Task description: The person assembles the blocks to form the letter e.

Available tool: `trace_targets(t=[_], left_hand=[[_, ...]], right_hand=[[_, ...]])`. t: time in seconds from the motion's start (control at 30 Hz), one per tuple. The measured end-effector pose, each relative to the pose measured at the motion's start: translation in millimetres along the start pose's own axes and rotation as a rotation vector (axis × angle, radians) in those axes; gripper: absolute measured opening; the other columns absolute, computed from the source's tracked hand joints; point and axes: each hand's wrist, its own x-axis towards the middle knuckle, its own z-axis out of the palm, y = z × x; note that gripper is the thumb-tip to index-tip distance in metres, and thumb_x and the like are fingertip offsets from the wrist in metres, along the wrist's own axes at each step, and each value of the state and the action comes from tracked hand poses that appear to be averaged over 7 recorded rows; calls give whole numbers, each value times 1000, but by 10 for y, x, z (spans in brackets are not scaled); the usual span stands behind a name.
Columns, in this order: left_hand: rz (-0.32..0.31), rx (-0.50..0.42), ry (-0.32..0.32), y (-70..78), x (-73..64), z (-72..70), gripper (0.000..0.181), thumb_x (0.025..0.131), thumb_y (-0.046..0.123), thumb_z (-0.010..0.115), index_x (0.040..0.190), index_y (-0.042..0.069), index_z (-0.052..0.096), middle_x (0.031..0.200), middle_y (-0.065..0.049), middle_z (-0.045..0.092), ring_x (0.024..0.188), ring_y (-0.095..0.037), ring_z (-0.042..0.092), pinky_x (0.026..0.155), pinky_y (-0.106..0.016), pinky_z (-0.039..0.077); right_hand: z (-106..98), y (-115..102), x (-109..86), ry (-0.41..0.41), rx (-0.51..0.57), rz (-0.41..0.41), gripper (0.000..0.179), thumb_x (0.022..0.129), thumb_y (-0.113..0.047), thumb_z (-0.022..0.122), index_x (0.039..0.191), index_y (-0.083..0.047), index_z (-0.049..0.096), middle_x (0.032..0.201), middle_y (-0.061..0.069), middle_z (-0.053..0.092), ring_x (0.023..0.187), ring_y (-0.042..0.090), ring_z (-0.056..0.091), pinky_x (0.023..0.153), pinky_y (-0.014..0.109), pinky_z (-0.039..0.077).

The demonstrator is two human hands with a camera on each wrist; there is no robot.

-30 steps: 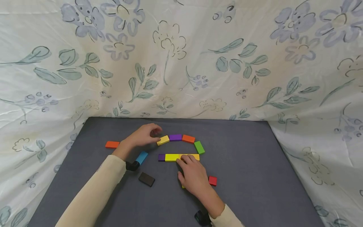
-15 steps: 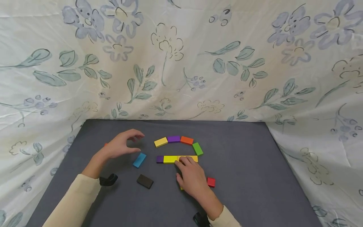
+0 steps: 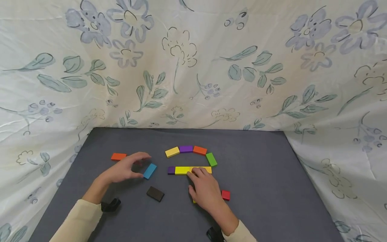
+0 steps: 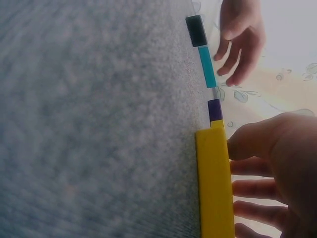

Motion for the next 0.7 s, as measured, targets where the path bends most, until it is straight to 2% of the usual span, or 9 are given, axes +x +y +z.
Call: trace_targets(t=[0.17, 0.33, 0.53, 0.7], left_hand=[[-37, 28, -37, -40, 4, 118, 78, 88, 3, 88, 157, 1, 52, 161, -21, 48, 129, -33, 61, 107, -53, 53], [-42, 49, -56, -44, 19, 180, 76, 90, 2, 86, 158, 3, 53, 161, -20, 48, 123, -29, 60, 104, -52, 54], [-71, 79, -41, -51, 28, 209, 71, 91, -3, 84, 156, 7, 57, 161, -18, 50, 117, -26, 61, 105, -54, 53], [-63, 83, -27, -86, 32, 229, 69, 90, -5, 83, 153, 6, 59, 157, -17, 52, 110, -22, 62, 100, -48, 56]], right_hand=[[3, 0, 2, -12, 1, 2, 50, 94, -31, 85, 141, -18, 74, 136, 3, 66, 125, 24, 59, 100, 46, 58], [11, 9, 7, -11, -8, 1, 50, 94, -32, 85, 141, -18, 74, 136, 2, 66, 125, 23, 59, 100, 45, 58], [9, 10, 15, -7, -9, -1, 51, 94, -32, 84, 142, -19, 74, 137, 2, 66, 125, 23, 58, 102, 44, 57], [16, 12, 10, -9, -12, 0, 51, 94, -32, 84, 142, -19, 74, 136, 2, 66, 124, 23, 59, 102, 44, 57]])
